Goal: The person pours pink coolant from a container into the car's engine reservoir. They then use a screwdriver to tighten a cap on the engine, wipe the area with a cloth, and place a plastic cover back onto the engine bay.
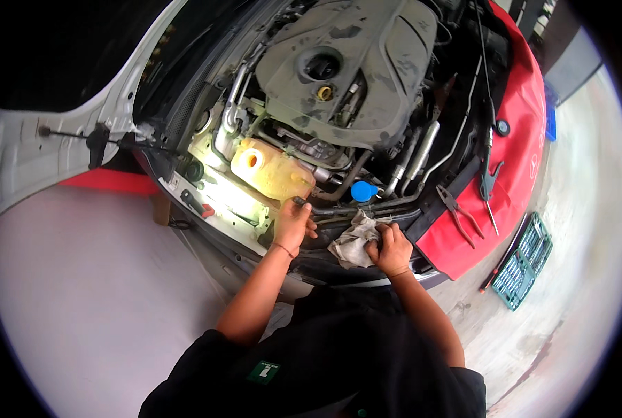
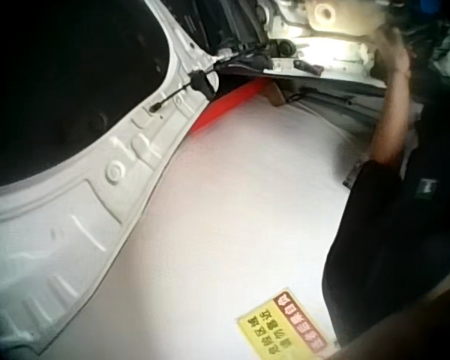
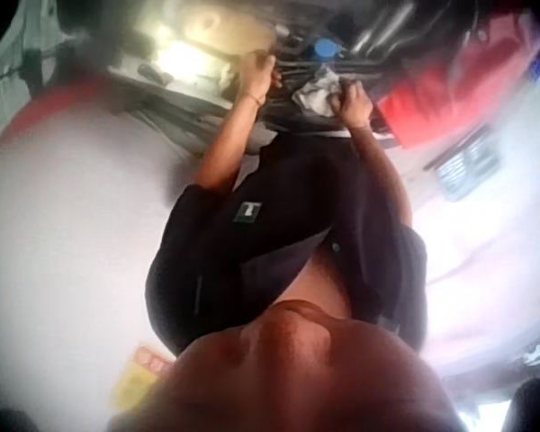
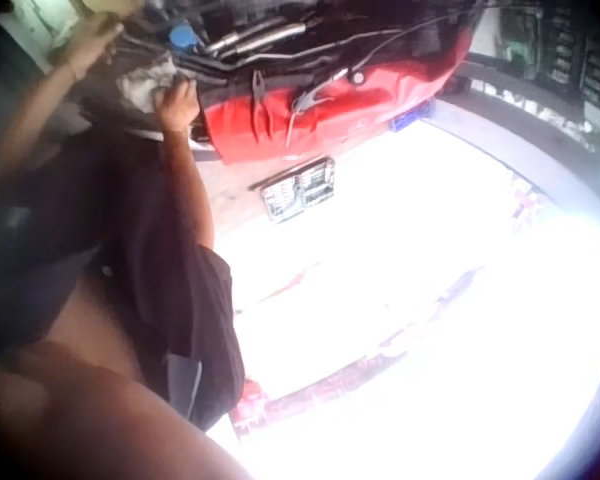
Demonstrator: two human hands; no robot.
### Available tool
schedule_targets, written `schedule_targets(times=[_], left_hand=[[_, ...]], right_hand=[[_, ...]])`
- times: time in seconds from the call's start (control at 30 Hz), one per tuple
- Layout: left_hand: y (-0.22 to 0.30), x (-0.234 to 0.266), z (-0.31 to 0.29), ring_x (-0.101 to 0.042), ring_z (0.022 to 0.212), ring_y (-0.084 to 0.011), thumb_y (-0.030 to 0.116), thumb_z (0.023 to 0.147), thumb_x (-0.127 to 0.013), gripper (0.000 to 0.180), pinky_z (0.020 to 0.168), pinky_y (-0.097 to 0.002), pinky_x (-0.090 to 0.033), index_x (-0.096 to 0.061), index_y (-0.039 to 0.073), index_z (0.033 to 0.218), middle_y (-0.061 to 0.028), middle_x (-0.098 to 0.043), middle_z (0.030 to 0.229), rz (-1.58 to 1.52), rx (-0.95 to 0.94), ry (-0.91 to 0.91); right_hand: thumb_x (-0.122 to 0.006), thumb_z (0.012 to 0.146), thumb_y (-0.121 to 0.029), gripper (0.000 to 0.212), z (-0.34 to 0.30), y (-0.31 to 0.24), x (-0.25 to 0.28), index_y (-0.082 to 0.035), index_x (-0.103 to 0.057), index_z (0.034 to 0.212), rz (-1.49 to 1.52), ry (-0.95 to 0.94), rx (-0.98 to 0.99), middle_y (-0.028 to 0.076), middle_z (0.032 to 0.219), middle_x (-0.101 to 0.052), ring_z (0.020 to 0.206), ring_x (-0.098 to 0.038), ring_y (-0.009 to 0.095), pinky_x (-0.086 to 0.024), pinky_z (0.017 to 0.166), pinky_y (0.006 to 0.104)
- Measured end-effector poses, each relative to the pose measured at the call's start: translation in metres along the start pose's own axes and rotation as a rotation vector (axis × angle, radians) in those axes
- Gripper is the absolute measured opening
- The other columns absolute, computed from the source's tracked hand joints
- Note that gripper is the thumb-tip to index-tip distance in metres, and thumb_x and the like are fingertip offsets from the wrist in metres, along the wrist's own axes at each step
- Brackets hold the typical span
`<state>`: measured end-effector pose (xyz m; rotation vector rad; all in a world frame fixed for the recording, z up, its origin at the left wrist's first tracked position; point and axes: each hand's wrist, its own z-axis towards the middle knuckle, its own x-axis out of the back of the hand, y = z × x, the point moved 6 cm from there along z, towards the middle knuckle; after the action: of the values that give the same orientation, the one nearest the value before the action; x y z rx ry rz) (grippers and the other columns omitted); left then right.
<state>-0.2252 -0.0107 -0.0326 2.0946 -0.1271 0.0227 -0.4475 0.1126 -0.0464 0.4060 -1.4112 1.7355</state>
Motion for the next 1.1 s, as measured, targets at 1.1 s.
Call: schedule_targets(times=[1.1], left_hand=[[0.004, -0.005, 0.001, -0.057, 0.057, -0.0124, 0.013, 0.096, -0.055, 0.029, 0.041, -0.0258, -0.05, -0.044, 0.002, 0.121, -0.0062, -0.054, 0.085, -0.048, -0.035, -0.203]], right_hand=[[-0.056, 0.084, -0.018, 0.023, -0.043, 0.046, 0.039, -0.006, -0.054, 0.103, -0.209, -0.117, -0.502, 0.02, 0.096, -0.061, 0.088, -0.06, 0.044, -0.048, 0.076, 0.0516]])
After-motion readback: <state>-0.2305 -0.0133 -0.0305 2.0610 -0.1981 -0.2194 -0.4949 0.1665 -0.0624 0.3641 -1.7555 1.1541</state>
